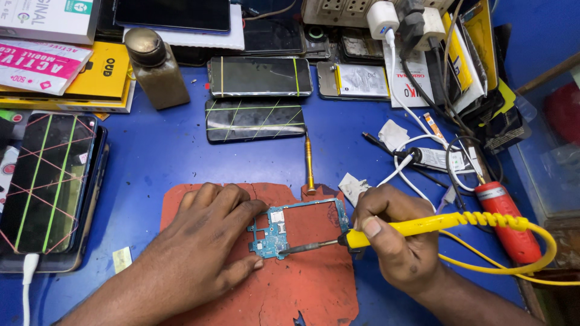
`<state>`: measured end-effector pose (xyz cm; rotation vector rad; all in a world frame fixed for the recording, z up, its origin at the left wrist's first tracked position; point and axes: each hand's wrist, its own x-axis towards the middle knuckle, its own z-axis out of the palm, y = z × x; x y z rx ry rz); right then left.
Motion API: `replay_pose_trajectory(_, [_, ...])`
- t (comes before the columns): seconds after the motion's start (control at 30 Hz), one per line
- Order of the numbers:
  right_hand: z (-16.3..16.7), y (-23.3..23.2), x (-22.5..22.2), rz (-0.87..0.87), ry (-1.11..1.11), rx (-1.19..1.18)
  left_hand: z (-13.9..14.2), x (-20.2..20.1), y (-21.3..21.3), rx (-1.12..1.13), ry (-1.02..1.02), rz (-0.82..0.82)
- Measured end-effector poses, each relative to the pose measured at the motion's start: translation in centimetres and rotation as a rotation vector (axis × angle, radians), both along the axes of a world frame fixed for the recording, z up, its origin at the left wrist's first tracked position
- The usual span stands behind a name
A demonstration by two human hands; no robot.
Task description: The person uses a soldering iron to apply heat to a small blue circuit board placed on a red mat. The left hand stabilizes the board while the right hand moves the soldering iron across different points on the board. The clip shows continuous soldering without completing the task.
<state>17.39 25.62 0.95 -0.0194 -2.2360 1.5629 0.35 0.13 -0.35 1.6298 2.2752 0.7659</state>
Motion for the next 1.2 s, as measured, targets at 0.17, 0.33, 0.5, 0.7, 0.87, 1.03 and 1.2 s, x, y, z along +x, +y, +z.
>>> replay_pose_trajectory(0.17, [-0.05, -0.02, 0.05, -0.004, -0.021, -0.024, 0.02, 0.01, 0.02, -0.006, 0.004, 0.0])
replay_pose_trajectory(0.33, [0.05, -0.21, 0.09, -0.003, -0.022, 0.021, -0.08, -0.03, 0.05, -0.023, -0.004, 0.0])
replay_pose_trajectory(0.5, [0.08, -0.31, 0.0, -0.016, -0.035, -0.002, -0.18, -0.05, 0.03, -0.038, -0.001, 0.004])
replay_pose_trajectory(0.7, [-0.05, -0.28, -0.11, -0.019, -0.026, -0.02, -0.08, -0.01, -0.03, 0.006, 0.014, -0.005])
replay_pose_trajectory(0.87, [-0.03, -0.23, -0.09, -0.015, -0.019, -0.021, -0.06, 0.02, -0.02, -0.001, 0.005, -0.006])
replay_pose_trajectory(1.03, [-0.07, -0.38, -0.17, -0.03, -0.022, -0.02, -0.09, 0.04, -0.06, -0.004, 0.008, -0.004])
replay_pose_trajectory(1.2, [-0.11, -0.38, -0.18, -0.046, -0.041, 0.014, -0.1, 0.02, 0.02, -0.014, -0.001, 0.0])
